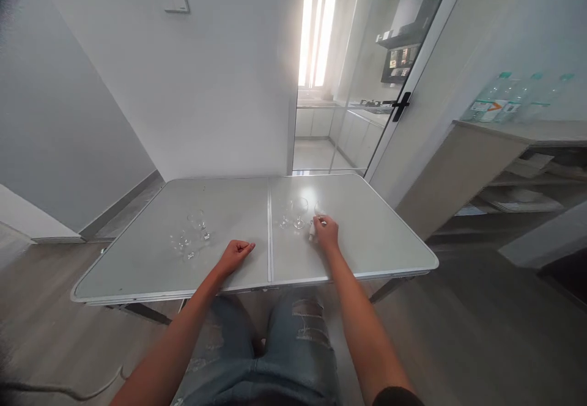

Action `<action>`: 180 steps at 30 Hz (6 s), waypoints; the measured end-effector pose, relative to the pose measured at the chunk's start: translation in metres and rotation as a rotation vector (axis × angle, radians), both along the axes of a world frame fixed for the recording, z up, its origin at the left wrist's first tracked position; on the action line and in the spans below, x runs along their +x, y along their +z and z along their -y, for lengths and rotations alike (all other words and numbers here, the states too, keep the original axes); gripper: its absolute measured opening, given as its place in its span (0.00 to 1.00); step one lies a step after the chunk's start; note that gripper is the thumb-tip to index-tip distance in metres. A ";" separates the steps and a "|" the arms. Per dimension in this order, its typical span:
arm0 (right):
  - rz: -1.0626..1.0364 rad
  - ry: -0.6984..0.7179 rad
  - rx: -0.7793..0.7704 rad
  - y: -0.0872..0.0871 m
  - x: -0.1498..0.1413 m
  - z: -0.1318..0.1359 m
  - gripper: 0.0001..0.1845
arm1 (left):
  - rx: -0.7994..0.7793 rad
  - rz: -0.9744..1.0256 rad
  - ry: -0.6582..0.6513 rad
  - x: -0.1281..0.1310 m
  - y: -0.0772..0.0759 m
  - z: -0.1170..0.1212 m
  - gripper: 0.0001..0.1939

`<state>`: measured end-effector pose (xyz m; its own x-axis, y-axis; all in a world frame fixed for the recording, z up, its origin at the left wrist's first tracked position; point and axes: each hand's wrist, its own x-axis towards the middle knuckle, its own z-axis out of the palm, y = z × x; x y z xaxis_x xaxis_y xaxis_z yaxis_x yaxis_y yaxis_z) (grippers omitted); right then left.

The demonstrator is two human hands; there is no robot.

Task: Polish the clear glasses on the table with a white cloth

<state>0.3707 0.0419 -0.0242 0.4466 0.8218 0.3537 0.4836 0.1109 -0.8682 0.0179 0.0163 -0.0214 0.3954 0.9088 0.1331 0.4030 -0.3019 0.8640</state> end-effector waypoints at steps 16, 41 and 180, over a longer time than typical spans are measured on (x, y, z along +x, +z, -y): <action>0.097 0.072 -0.084 0.003 -0.005 -0.002 0.20 | -0.009 0.006 0.031 0.001 0.003 0.000 0.29; 0.241 0.027 -0.126 -0.007 -0.001 -0.005 0.22 | 0.549 0.135 1.271 -0.034 0.021 0.065 0.16; -0.758 0.755 -0.439 0.071 -0.136 0.068 0.16 | 0.863 -0.557 0.192 -0.002 -0.006 0.007 0.22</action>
<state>0.2345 -0.0262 0.0464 -0.2349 0.9557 -0.1775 -0.2385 -0.2337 -0.9426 0.0157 0.0090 -0.0273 0.4592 0.6455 0.6103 0.7843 -0.6172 0.0626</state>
